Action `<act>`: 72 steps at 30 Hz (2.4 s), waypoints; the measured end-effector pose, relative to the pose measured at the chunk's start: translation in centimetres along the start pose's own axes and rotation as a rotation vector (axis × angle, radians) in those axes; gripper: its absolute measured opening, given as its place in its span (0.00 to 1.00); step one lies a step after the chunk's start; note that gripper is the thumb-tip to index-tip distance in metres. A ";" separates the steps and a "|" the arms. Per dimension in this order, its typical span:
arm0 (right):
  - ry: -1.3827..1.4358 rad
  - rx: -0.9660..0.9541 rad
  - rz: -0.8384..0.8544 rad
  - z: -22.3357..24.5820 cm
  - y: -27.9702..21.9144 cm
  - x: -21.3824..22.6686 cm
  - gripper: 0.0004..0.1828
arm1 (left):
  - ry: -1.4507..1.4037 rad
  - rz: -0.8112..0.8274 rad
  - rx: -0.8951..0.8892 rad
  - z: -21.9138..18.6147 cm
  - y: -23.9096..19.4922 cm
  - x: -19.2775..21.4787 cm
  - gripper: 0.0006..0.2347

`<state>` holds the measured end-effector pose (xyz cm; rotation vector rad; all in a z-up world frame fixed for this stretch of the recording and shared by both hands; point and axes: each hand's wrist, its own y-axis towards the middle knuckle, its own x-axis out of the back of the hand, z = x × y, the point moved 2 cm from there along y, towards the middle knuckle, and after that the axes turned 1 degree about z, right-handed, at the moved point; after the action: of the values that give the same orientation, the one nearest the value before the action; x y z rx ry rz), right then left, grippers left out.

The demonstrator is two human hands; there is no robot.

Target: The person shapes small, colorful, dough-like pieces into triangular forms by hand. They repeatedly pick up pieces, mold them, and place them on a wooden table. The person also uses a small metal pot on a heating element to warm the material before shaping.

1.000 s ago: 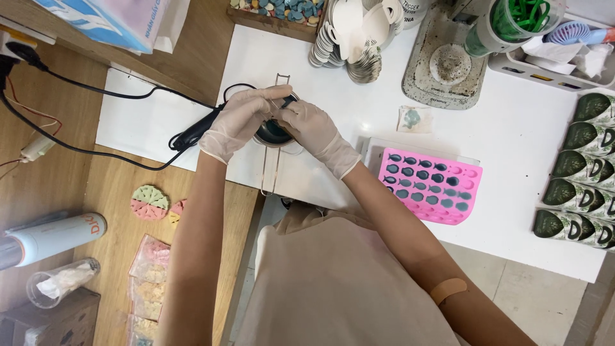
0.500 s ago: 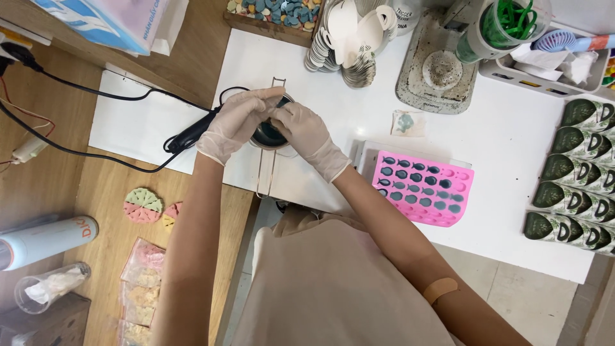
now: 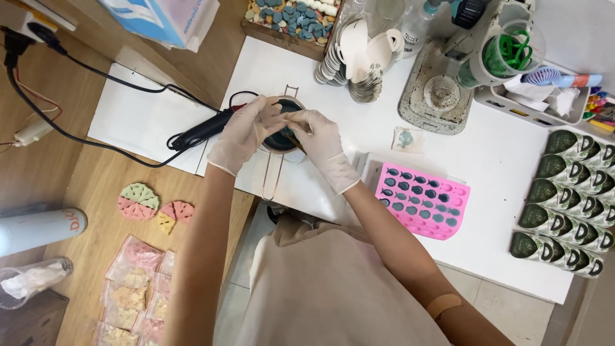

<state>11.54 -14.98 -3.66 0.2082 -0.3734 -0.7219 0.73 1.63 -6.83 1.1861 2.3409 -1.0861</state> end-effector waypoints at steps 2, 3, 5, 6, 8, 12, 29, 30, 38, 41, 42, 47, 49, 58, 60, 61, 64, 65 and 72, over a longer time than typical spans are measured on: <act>-0.295 0.099 0.113 0.6 -0.5 0.2 0.09 | -0.098 0.003 -0.022 0.2 -0.8 -0.2 0.18; -0.587 0.198 0.215 0.9 -0.7 0.1 0.08 | -0.188 0.007 -0.038 0.2 -1.3 -0.2 0.18; -0.590 0.187 0.223 1.7 -1.2 0.2 0.08 | -0.206 -0.008 -0.055 0.7 -1.3 0.9 0.19; -0.592 0.166 0.225 2.0 -1.6 0.3 0.09 | -0.217 -0.022 -0.062 1.0 -1.3 1.6 0.19; -0.544 0.115 0.158 2.0 -1.8 0.0 0.09 | -0.225 -0.040 -0.067 1.4 -1.4 2.0 0.19; -0.054 -0.250 -0.037 1.7 -1.7 -0.4 0.09 | -0.225 0.026 -0.085 1.4 -2.3 1.0 0.20; 0.362 -0.850 -0.284 -7.8 -14.1 1.6 0.11 | -0.343 -0.120 -0.135 7.0 -17.3 12.3 0.20; 0.284 -0.943 -0.206 -8.8 -15.7 1.6 0.10 | -0.346 -0.240 -0.085 7.9 -19.4 12.5 0.19; 0.026 -0.946 0.059 -19.8 -15.3 -1.3 0.10 | -0.454 -0.627 -0.273 19.1 -26.4 13.8 0.14; -0.026 -0.816 0.223 -19.7 -14.3 -3.0 0.11 | -0.440 -0.818 -0.390 21.3 -28.7 11.9 0.13; -0.019 -0.785 0.230 -19.4 -14.2 -3.5 0.13 | -0.436 -0.865 -0.420 21.5 -29.6 11.1 0.14; 0.056 -0.685 0.276 -18.1 -14.1 -4.7 0.11 | -0.619 -0.996 -0.542 24.4 -35.2 9.2 0.17; 0.103 -0.679 0.254 -18.1 -13.9 -4.8 0.09 | -0.643 -1.051 -0.563 26.1 -37.1 9.3 0.18; 0.147 -0.780 0.232 -13.7 -13.3 -5.5 0.11 | -0.751 -1.285 -0.825 30.7 -43.9 17.6 0.16; 0.047 -0.803 0.133 -14.6 -14.0 -4.7 0.13 | -0.708 -1.381 -0.785 27.7 -47.1 18.2 0.12; 0.045 -0.796 0.130 -14.9 -14.8 -4.4 0.13 | -0.712 -1.375 -0.788 27.3 -47.7 19.7 0.12; -0.103 -0.655 0.151 -13.2 -18.0 -4.5 0.13 | -0.602 -1.560 -0.819 27.2 -50.1 24.9 0.11; -0.156 -0.530 0.291 -11.2 -19.4 -5.5 0.13 | -0.633 -1.500 -0.914 27.5 -50.4 27.0 0.10; -0.045 -0.274 0.943 0.8 -29.0 -24.3 0.14 | -0.845 -1.331 -1.024 30.9 -53.3 32.9 0.04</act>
<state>-23.01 -19.85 -18.30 -0.2433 -0.3615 0.1588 -63.51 -22.73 -19.63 -1.1027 2.1458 -0.2598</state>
